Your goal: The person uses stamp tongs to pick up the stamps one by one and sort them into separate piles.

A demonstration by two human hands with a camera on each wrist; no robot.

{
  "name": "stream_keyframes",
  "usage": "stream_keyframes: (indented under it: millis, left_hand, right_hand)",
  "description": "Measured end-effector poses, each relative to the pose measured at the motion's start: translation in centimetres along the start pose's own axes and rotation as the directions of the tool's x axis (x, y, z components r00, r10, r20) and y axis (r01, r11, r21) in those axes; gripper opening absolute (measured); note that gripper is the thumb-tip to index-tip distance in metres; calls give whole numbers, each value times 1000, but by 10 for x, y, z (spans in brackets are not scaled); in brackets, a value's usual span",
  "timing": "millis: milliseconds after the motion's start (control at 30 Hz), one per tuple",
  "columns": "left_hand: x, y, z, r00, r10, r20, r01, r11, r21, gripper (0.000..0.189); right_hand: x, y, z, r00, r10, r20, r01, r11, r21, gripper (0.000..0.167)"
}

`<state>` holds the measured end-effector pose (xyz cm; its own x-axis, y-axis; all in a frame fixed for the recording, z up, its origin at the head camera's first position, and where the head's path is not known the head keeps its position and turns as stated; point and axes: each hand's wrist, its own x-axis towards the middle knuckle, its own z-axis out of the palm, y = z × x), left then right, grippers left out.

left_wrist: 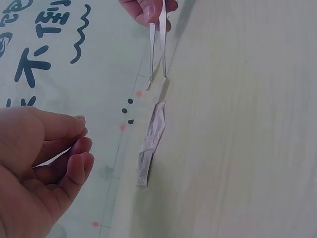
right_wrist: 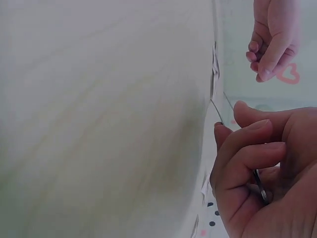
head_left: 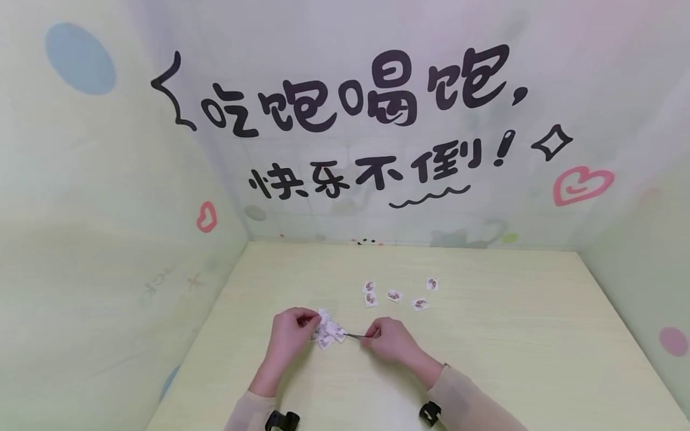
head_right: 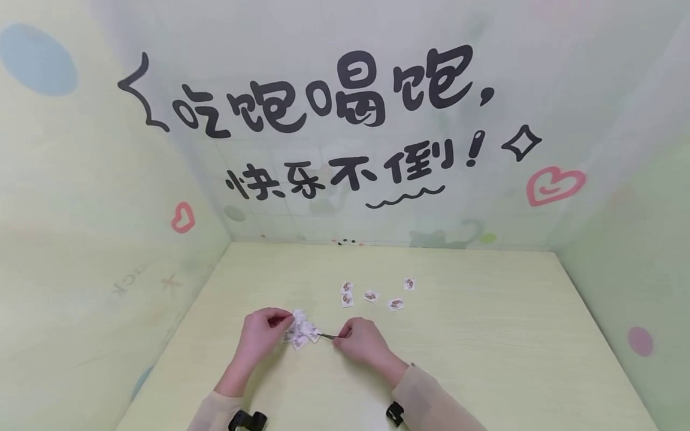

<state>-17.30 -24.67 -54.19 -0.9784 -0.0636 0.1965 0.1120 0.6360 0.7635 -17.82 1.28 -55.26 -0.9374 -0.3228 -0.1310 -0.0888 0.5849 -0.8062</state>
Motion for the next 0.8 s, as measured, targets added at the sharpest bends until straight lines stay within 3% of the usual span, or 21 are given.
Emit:
stream_keyframes:
  millis: [233, 400, 600, 800]
  left_hand:
    - [4, 10, 12, 998, 45, 36, -43, 999, -32, 5]
    - [7, 24, 31, 994, 66, 87, -62, 997, -48, 7]
    - [18, 45, 71, 982, 102, 156, -93, 994, -64, 4]
    - [27, 60, 119, 965, 110, 236, -102, 994, -47, 5]
  right_hand:
    - [-18, 22, -26, 1000, 4, -14, -4, 1000, 13, 14]
    - [-26, 40, -52, 999, 33, -41, -31, 999, 28, 12]
    - [-28, 58, -84, 992, 95, -81, -90, 994, 57, 10]
    - [-27, 67, -104, 989, 100, -109, -95, 994, 52, 9]
